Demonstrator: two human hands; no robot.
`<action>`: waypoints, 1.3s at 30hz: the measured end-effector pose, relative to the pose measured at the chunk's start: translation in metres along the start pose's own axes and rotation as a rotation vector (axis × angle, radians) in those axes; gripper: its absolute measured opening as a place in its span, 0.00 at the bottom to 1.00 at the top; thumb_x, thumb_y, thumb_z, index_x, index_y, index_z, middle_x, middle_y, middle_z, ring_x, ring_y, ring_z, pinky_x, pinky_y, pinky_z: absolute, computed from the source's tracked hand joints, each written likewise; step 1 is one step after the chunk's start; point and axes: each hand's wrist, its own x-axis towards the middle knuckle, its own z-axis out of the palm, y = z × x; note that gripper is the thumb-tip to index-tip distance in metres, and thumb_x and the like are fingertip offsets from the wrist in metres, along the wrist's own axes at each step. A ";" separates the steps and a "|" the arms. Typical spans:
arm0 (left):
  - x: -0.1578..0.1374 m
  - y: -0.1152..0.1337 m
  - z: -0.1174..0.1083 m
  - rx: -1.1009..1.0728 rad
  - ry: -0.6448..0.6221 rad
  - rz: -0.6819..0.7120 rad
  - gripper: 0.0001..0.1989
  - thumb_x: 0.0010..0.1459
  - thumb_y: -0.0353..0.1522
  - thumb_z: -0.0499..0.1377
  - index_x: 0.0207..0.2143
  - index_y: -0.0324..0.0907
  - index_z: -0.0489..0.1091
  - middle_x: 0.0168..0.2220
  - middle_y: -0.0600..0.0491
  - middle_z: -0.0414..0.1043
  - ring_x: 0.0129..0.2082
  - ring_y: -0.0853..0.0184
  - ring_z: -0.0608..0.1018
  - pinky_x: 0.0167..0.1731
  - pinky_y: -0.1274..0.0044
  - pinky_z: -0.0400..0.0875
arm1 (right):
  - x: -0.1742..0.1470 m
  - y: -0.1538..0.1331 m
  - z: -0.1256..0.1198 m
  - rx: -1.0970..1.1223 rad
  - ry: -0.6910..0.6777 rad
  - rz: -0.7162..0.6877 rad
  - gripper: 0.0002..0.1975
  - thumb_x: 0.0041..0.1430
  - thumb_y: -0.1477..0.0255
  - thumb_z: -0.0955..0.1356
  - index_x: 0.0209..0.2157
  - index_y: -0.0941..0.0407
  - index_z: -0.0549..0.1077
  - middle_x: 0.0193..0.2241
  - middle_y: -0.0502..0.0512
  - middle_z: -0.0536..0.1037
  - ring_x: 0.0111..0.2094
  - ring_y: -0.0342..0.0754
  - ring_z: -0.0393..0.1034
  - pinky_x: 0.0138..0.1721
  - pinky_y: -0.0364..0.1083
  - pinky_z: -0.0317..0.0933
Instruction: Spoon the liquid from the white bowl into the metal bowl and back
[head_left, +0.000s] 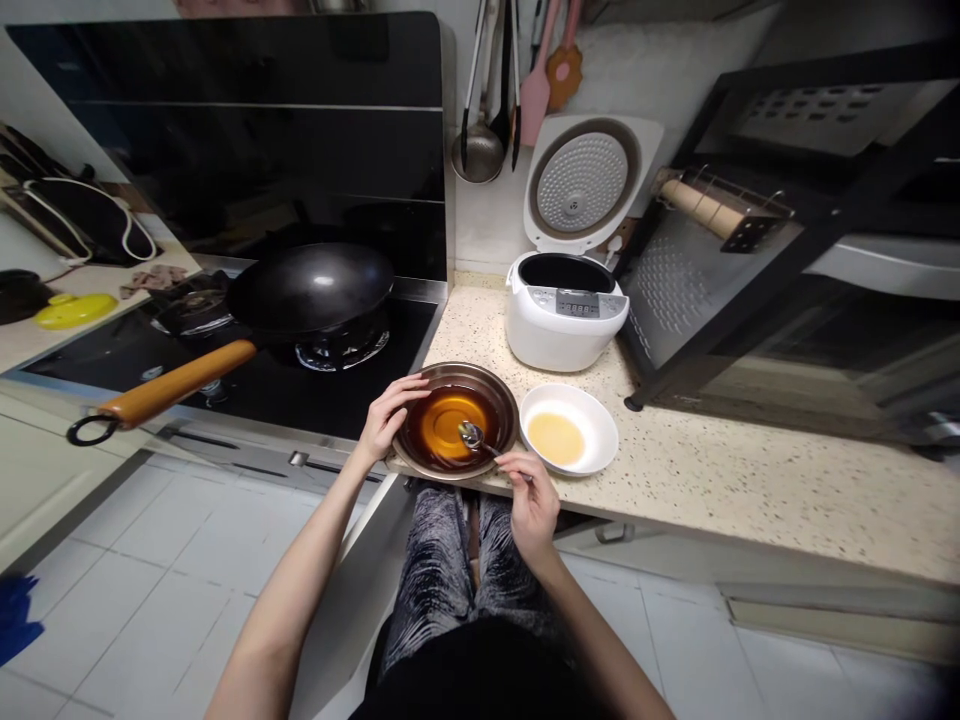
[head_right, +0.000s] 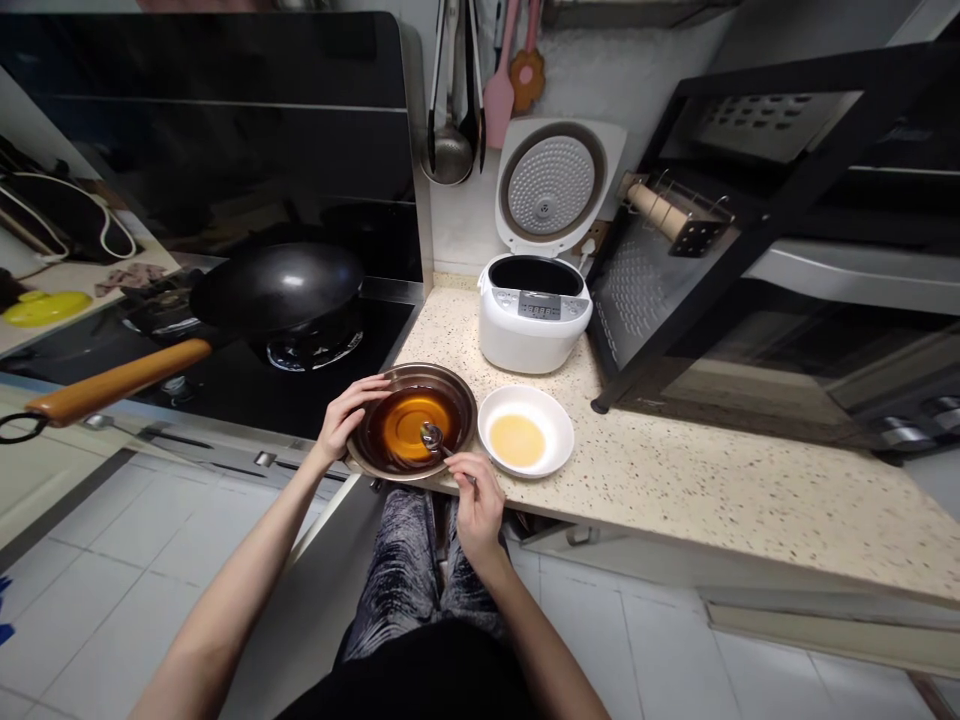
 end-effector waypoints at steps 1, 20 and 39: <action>0.000 0.000 0.000 -0.001 0.001 0.003 0.24 0.72 0.45 0.50 0.54 0.42 0.78 0.59 0.40 0.76 0.65 0.47 0.72 0.65 0.49 0.63 | 0.000 0.000 0.001 0.004 0.003 0.011 0.10 0.72 0.73 0.64 0.36 0.53 0.74 0.34 0.54 0.82 0.38 0.49 0.78 0.40 0.50 0.73; -0.001 -0.001 0.000 -0.006 -0.007 0.013 0.23 0.72 0.43 0.50 0.55 0.43 0.78 0.59 0.40 0.75 0.65 0.46 0.71 0.65 0.49 0.63 | -0.012 0.007 0.007 0.136 0.117 0.191 0.10 0.72 0.71 0.64 0.35 0.54 0.73 0.36 0.55 0.81 0.37 0.47 0.77 0.39 0.48 0.74; 0.001 0.002 -0.001 0.001 -0.008 0.005 0.23 0.73 0.43 0.50 0.55 0.42 0.78 0.59 0.39 0.75 0.65 0.46 0.71 0.65 0.49 0.63 | -0.009 0.004 0.004 0.138 0.108 0.083 0.12 0.74 0.68 0.62 0.35 0.53 0.72 0.35 0.53 0.80 0.35 0.47 0.78 0.39 0.48 0.73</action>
